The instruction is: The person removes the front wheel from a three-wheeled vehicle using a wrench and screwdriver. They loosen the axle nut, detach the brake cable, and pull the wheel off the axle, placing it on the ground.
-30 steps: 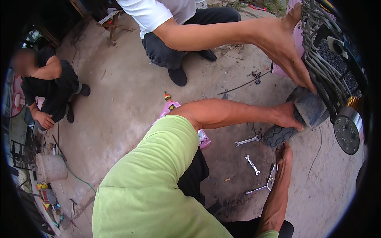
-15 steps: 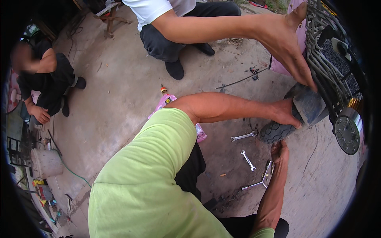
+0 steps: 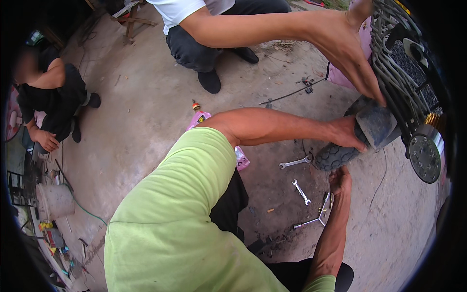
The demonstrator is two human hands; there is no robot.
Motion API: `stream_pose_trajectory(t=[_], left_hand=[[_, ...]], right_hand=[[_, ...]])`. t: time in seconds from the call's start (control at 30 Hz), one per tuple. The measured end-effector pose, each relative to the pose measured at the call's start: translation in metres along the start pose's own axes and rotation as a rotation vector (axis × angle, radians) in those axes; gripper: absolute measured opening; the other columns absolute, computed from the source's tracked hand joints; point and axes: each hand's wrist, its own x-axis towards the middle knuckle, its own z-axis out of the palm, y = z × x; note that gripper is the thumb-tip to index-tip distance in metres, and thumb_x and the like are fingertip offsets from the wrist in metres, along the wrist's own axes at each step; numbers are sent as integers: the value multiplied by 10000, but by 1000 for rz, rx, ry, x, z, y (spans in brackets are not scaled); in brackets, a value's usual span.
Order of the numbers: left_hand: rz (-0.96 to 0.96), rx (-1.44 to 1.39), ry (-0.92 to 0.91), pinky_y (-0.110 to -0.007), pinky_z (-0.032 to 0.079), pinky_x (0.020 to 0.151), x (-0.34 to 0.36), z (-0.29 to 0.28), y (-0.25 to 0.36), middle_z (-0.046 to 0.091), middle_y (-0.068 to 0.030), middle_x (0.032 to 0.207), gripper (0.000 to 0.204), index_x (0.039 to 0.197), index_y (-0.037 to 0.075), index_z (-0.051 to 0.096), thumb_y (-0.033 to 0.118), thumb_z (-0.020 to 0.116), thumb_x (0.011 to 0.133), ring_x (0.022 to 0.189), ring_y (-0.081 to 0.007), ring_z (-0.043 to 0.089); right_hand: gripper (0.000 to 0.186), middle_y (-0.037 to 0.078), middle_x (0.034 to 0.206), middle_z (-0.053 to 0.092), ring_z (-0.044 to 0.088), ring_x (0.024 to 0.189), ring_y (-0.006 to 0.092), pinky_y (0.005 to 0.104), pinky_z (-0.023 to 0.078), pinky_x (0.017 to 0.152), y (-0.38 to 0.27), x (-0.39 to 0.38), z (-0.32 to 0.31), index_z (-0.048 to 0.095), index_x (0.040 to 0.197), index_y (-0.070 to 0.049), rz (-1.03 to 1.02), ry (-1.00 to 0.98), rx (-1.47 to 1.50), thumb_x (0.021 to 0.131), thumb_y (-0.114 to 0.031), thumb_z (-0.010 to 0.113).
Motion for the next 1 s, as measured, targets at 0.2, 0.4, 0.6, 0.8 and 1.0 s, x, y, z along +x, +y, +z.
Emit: stream_pose_trajectory(t=[0.2,0.4,0.6,0.8,1.0], left_hand=[[-42,15,30,-368,477,1003,17,20,-4,660,-190,1252,661,1227,-5,641,396,822,734,1171,-301,623],[-198,-23,-153,-332,471,984,17,10,9,672,-114,1222,584,1287,-37,618,310,773,844,1113,-183,618],[-311,34,-117,-348,429,1044,16,20,18,574,-164,1351,737,1420,-50,462,305,769,851,1222,-222,555],[50,850,-37,-438,472,980,-43,39,91,625,-206,1172,677,1310,-35,538,249,835,771,1103,-347,609],[472,1019,-473,-444,436,1024,-9,103,109,604,-151,1134,587,1168,33,623,185,867,656,1124,-339,566]], right_hand=[[63,-44,692,521,441,506,81,235,302,433,4,23,-28,609,865,-136,-226,192,-202,903,-136,659],[213,-53,900,616,521,802,98,270,375,677,-6,-17,11,690,1023,-154,-84,85,-75,967,-355,648],[173,-54,839,627,505,706,77,259,373,620,15,-8,5,711,1001,-129,-132,74,161,971,-294,669],[241,-19,848,632,512,712,86,272,387,573,21,-13,4,694,998,-74,-125,51,264,1005,-290,587],[224,-9,853,632,521,706,94,275,376,568,28,-1,0,672,960,-87,-145,-4,368,998,-288,580]])
